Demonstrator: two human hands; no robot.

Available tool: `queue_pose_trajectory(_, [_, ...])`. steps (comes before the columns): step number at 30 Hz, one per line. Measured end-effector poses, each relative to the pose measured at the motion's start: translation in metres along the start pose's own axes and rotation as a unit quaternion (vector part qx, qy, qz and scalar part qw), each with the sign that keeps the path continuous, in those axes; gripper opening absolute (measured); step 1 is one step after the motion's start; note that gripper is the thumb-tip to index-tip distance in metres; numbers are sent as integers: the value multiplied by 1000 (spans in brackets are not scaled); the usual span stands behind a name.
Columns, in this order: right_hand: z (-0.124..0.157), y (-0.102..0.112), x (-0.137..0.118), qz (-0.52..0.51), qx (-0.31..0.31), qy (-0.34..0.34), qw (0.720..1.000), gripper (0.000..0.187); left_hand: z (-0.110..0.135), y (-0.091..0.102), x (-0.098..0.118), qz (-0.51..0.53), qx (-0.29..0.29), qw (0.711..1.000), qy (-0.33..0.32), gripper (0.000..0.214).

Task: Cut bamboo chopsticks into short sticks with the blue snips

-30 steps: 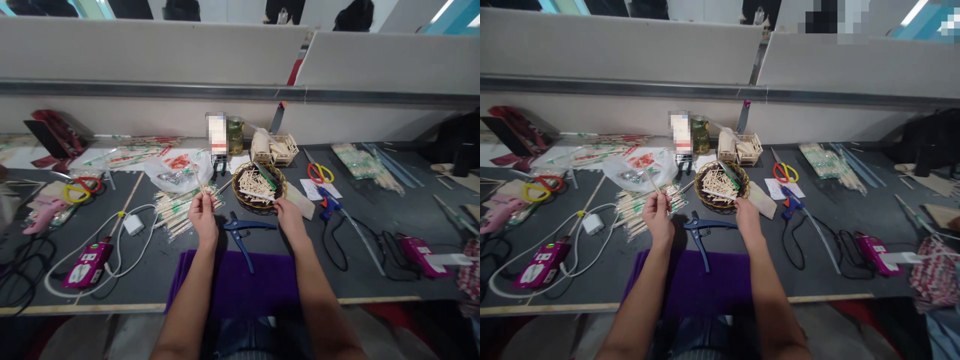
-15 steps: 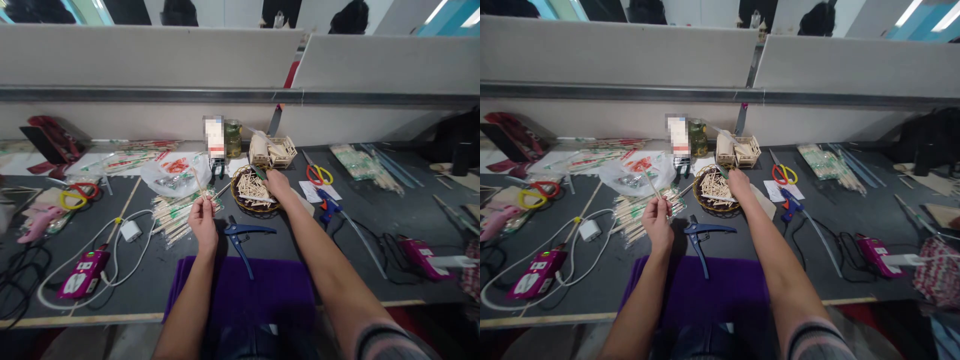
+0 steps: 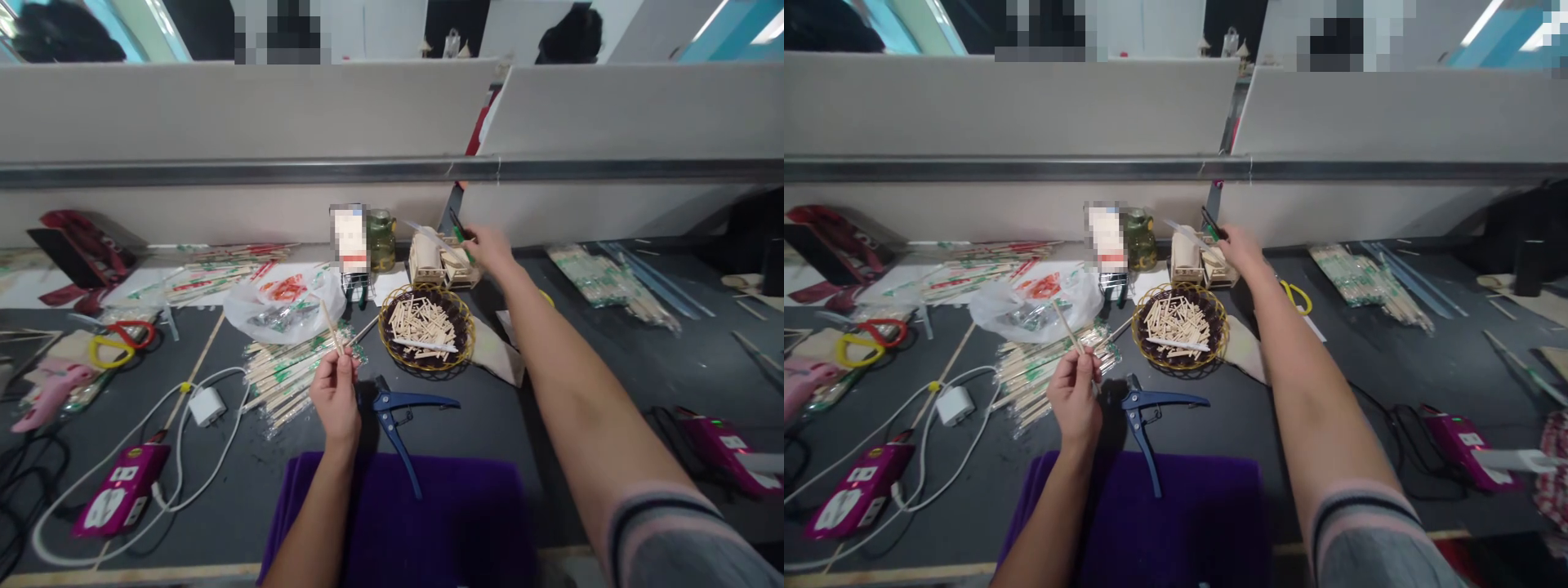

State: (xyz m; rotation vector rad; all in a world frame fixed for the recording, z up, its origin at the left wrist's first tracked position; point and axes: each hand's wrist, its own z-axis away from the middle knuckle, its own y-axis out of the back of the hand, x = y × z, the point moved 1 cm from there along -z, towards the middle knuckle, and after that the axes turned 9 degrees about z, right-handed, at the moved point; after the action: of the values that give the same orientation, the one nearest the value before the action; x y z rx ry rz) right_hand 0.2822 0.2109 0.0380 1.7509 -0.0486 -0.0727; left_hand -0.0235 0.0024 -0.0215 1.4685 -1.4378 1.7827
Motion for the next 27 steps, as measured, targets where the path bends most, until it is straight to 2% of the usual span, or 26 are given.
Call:
queue_pose_trajectory(4, [-29,-15,-2,16,-39,-31,999,36,1,2,0,-9,2,1000,10,28])
queue_pose_trajectory(10, [-44,-33,-8,42,-116,-37,992,34,3,3,0,-24,2,999,37,30])
queue_pose_trajectory(16, [-42,-30,-6,27,-113,-46,992,33,1,3,0,-17,5,999,31,28])
queue_pose_trajectory(19, [-28,-18,-4,21,-53,-40,998,37,0,1,0,-8,5,1000,24,27])
queue_pose_trajectory(22, [0,-4,-2,10,2,-24,1000,36,1,0,2,0,7,1000,21,28])
queue_pose_trajectory(25, [40,7,-4,-10,23,-2,1000,30,2,-1,2,9,6,1000,17,29])
queue_pose_trajectory(27, [69,10,-12,-44,4,34,998,23,2,-1,3,15,2,1000,12,30])
